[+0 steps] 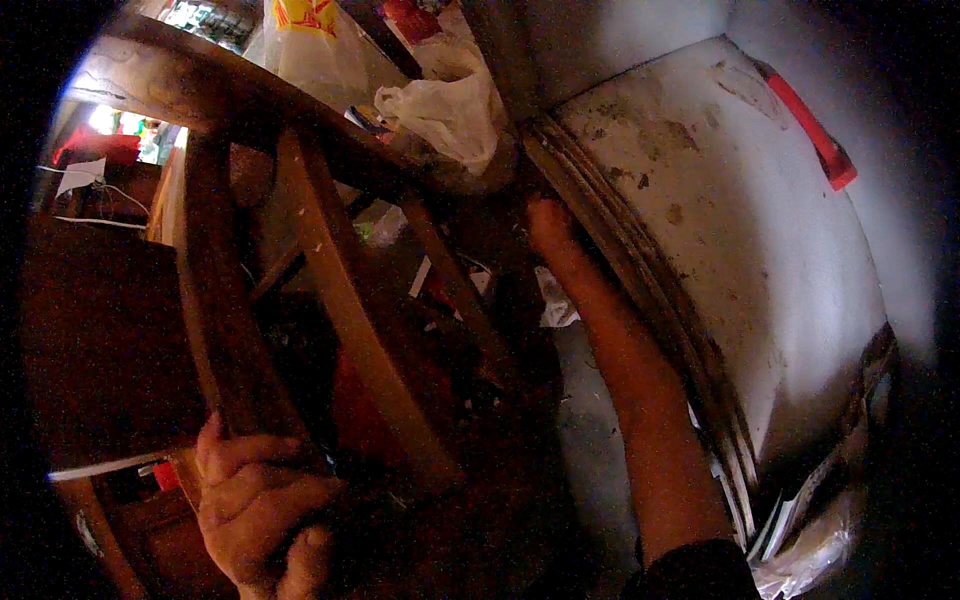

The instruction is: The person repairs a wooden chair by using a small metal tool to scrape and clean the joints and legs. They repeatedly scrape the crevices of the chair frame, which is positioned upside down on the floor, and occasionally pause to inspect the work.

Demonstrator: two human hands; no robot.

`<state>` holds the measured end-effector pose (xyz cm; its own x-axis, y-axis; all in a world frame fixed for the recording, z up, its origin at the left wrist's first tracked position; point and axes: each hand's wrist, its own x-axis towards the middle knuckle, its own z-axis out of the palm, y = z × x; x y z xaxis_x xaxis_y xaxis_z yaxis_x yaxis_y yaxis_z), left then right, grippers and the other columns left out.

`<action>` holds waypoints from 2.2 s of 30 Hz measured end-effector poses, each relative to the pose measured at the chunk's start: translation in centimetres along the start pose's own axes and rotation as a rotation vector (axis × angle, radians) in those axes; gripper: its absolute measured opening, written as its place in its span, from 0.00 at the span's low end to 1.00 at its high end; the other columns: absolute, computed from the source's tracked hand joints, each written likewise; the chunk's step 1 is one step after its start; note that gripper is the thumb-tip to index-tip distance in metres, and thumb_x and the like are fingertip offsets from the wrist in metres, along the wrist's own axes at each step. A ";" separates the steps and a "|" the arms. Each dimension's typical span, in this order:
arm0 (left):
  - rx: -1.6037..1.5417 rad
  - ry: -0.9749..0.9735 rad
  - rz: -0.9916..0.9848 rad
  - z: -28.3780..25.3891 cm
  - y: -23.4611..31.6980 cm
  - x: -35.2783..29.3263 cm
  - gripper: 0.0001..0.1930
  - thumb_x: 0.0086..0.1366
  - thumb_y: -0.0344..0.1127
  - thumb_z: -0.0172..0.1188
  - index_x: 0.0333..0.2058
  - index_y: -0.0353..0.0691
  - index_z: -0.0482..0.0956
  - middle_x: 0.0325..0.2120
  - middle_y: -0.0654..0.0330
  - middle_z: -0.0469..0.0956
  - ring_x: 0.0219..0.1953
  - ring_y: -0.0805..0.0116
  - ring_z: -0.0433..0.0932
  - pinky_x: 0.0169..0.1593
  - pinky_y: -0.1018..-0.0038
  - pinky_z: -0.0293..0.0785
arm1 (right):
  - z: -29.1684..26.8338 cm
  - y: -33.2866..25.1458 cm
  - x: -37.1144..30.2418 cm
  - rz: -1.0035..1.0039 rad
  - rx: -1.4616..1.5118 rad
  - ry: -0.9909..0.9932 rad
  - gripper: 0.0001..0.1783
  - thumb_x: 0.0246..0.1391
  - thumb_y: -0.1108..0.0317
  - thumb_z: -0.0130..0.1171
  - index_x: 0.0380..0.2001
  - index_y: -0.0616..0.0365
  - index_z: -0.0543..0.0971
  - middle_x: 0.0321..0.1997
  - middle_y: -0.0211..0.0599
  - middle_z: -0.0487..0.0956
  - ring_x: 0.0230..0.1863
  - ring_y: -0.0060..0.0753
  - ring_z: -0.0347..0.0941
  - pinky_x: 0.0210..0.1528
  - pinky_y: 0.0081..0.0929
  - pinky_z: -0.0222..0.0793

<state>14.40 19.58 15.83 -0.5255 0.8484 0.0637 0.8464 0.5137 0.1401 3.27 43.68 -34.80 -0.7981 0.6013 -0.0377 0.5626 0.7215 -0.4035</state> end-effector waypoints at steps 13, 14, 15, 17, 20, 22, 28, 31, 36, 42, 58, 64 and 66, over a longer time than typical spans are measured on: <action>-0.093 0.040 0.068 0.6 0.0 0.7 0.15 0.47 0.45 0.50 0.21 0.38 0.77 0.18 0.57 0.74 0.33 0.54 0.72 0.55 0.50 0.50 | -14.2 2.5 -19.3 0.053 -0.203 -0.173 0.11 0.48 0.71 0.48 0.36 0.63 0.72 0.32 0.51 0.74 0.33 0.48 0.73 0.33 0.42 0.70; -0.105 0.055 0.074 0.7 0.0 0.7 0.15 0.46 0.45 0.50 0.20 0.39 0.76 0.16 0.59 0.74 0.33 0.55 0.72 0.55 0.51 0.51 | -14.8 2.5 -19.5 0.053 -0.205 -0.158 0.11 0.47 0.72 0.48 0.36 0.63 0.72 0.32 0.51 0.74 0.33 0.48 0.73 0.33 0.42 0.70; -0.140 0.074 0.097 1.4 -0.1 0.8 0.14 0.46 0.44 0.51 0.20 0.39 0.76 0.15 0.60 0.74 0.32 0.55 0.73 0.55 0.52 0.51 | -15.3 3.4 -19.9 0.072 -0.165 -0.133 0.11 0.47 0.73 0.48 0.36 0.62 0.72 0.32 0.51 0.75 0.32 0.48 0.73 0.33 0.42 0.70; -0.177 0.110 0.090 2.8 -0.3 0.7 0.14 0.47 0.45 0.51 0.20 0.39 0.76 0.16 0.59 0.74 0.32 0.55 0.73 0.54 0.51 0.51 | -15.9 5.0 -19.6 0.094 -0.007 -0.054 0.12 0.47 0.72 0.47 0.37 0.63 0.72 0.32 0.51 0.75 0.33 0.48 0.73 0.33 0.41 0.70; -0.129 0.070 0.089 1.9 0.0 0.5 0.15 0.48 0.44 0.51 0.21 0.38 0.76 0.18 0.58 0.74 0.32 0.54 0.72 0.53 0.50 0.51 | -16.9 1.9 -17.9 0.135 0.361 -0.177 0.15 0.46 0.72 0.47 0.40 0.63 0.72 0.32 0.52 0.75 0.33 0.46 0.73 0.33 0.39 0.70; -0.130 0.050 0.148 1.6 -0.4 0.7 0.14 0.49 0.43 0.51 0.22 0.36 0.76 0.18 0.57 0.74 0.32 0.52 0.72 0.53 0.50 0.52 | -16.5 0.7 -17.9 0.024 0.354 -0.298 0.17 0.45 0.73 0.47 0.42 0.63 0.71 0.32 0.53 0.75 0.33 0.46 0.74 0.33 0.38 0.71; -0.161 0.082 0.197 1.9 -0.3 0.7 0.14 0.49 0.41 0.50 0.24 0.34 0.75 0.18 0.56 0.73 0.33 0.50 0.71 0.52 0.48 0.52 | -11.4 -0.5 -21.3 0.063 0.446 -0.101 0.14 0.44 0.74 0.49 0.37 0.64 0.72 0.28 0.49 0.75 0.28 0.48 0.73 0.28 0.39 0.69; -0.176 0.082 0.186 2.0 -0.2 0.3 0.13 0.50 0.40 0.49 0.23 0.35 0.75 0.17 0.56 0.73 0.34 0.50 0.71 0.53 0.47 0.51 | -7.6 -1.0 -21.2 0.103 0.376 -0.005 0.11 0.44 0.73 0.51 0.33 0.66 0.71 0.26 0.48 0.75 0.26 0.49 0.72 0.27 0.39 0.69; -0.070 0.018 0.190 1.8 -0.4 0.0 0.14 0.51 0.41 0.49 0.23 0.36 0.75 0.17 0.55 0.73 0.35 0.51 0.70 0.54 0.46 0.50 | -9.7 -2.7 -19.7 0.253 0.261 -0.297 0.10 0.45 0.70 0.51 0.33 0.61 0.74 0.26 0.45 0.75 0.28 0.44 0.72 0.28 0.36 0.69; -0.040 -0.110 0.176 0.6 -0.3 0.1 0.16 0.54 0.45 0.47 0.23 0.36 0.75 0.18 0.56 0.73 0.37 0.51 0.70 0.54 0.46 0.49 | -5.3 0.5 -22.3 0.201 0.460 0.104 0.22 0.46 0.68 0.55 0.45 0.65 0.66 0.27 0.53 0.75 0.27 0.48 0.71 0.28 0.39 0.67; -0.042 -0.315 0.412 -1.0 -1.1 2.7 0.14 0.52 0.34 0.50 0.29 0.27 0.76 0.22 0.51 0.76 0.32 0.54 0.74 0.51 0.59 0.59 | 6.0 1.4 -19.8 0.356 0.649 0.170 0.12 0.47 0.66 0.47 0.34 0.60 0.73 0.29 0.51 0.75 0.30 0.50 0.72 0.29 0.42 0.67; -0.022 -0.284 0.338 -0.9 -1.3 1.9 0.13 0.52 0.35 0.51 0.29 0.29 0.76 0.22 0.52 0.76 0.33 0.54 0.74 0.52 0.61 0.58 | -1.9 -0.5 -19.0 0.172 0.298 -0.134 0.25 0.47 0.73 0.48 0.51 0.63 0.64 0.28 0.49 0.75 0.28 0.47 0.72 0.26 0.40 0.68; -0.045 -0.273 0.325 -0.8 -1.1 1.9 0.13 0.52 0.35 0.51 0.30 0.29 0.76 0.22 0.52 0.76 0.33 0.54 0.74 0.52 0.60 0.58 | -3.5 -0.9 -18.9 0.219 0.291 -0.149 0.25 0.46 0.72 0.49 0.51 0.62 0.64 0.29 0.50 0.76 0.29 0.47 0.73 0.27 0.41 0.68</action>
<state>12.44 20.51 16.59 -0.1846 0.9710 -0.1518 0.9566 0.2130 0.1989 18.60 32.80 -30.51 -0.7003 0.6585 -0.2757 0.6559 0.4411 -0.6125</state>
